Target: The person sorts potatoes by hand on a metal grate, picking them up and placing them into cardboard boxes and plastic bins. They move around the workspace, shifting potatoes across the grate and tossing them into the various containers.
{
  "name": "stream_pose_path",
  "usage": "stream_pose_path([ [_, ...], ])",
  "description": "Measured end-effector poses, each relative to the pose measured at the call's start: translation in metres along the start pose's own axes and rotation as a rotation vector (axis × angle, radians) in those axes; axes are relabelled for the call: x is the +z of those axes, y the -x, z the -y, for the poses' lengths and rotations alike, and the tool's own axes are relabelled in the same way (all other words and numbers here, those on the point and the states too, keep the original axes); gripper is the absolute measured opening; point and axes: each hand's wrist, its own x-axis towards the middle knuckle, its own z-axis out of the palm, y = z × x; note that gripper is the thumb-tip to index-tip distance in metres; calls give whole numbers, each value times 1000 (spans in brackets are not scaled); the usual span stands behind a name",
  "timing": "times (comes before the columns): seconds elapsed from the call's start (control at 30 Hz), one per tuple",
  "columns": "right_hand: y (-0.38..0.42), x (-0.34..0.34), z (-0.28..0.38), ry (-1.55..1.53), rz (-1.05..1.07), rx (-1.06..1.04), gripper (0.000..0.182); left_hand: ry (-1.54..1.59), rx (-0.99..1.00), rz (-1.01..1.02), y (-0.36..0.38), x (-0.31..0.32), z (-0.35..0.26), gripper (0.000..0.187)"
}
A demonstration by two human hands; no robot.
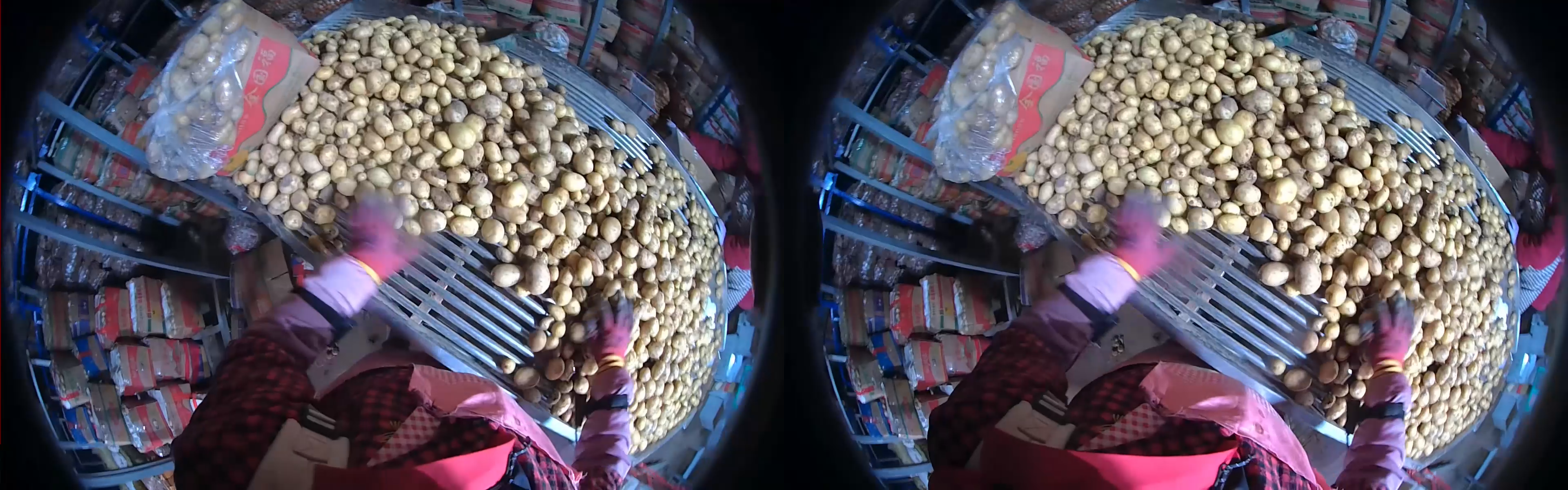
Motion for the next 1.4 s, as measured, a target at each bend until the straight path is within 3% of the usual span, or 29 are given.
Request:
stream_pose_path([
  [0.03,3,-7,-19,152,46,124,56,-58,-114,-107,1,22,44,89],
  [0.07,4,-13,-25,243,-37,207,62,-223,-177,-317,6,45,76,94],
  [0.13,-12,-33,4,14,6,343,72,-48,-320,49,-2,54,105,102],
  [0.17,-27,-54,58,-153,82,350,85,-31,-307,128,-4,52,88,105],
  [0.2,-14,5,79,58,1,147,87,-104,-318,37,-8,81,73,109],
  [0.23,-25,-47,157,-30,186,117,78,32,-286,84,-6,72,41,110],
  [0.27,-24,-6,172,-99,110,-56,72,158,-263,128,-6,56,12,112],
  [0.3,-23,32,188,-156,42,-234,65,327,-134,125,-8,59,-5,112],
  [0.37,-45,16,219,-75,119,-181,61,526,103,241,-10,58,-29,108],
  [0.4,-52,10,206,-94,172,-16,60,566,227,366,-8,56,-39,104],
  [0.43,-53,16,192,-56,90,104,57,589,411,331,-3,58,-41,99],
  [0.47,-49,1,174,302,159,-104,53,611,607,295,4,59,-42,93],
  [0.53,-41,-22,171,192,38,172,48,752,829,264,18,56,-31,83],
  [0.57,-34,-28,176,214,-52,305,50,773,854,128,29,71,-19,78],
  [0.6,-18,-31,169,226,-62,322,52,711,834,157,34,53,4,76],
  [0.67,-1,-45,209,-36,-63,397,53,644,719,126,39,41,59,72],
  [0.73,32,-30,231,-174,144,189,58,526,502,-31,35,50,112,78],
  [0.77,39,-30,246,-56,164,91,65,471,391,-44,29,47,138,82],
  [0.8,47,-27,249,-143,140,146,69,351,245,-111,29,51,155,88],
  [0.87,45,-41,231,13,338,148,76,257,204,-29,21,77,161,94],
  [0.9,50,-29,206,120,326,49,84,207,183,11,18,85,160,97],
  [0.93,54,-13,181,40,298,65,91,231,202,102,12,74,145,100],
  [1.0,42,-4,158,113,63,337,87,275,230,296,11,44,88,104],
  [1.07,26,0,157,101,-263,601,88,321,357,244,16,49,49,106],
  [1.13,-12,-44,190,-227,-159,498,80,427,590,246,19,44,36,89],
  [1.2,-23,-25,212,-199,-125,72,73,674,742,300,17,46,37,79],
  [1.23,-26,-17,213,-130,-84,94,73,659,731,112,21,41,40,69],
  [1.33,-51,-12,190,24,-56,176,68,535,551,-79,27,37,82,66],
  [1.4,-65,-20,156,160,-132,414,59,419,431,-146,32,40,119,64],
])
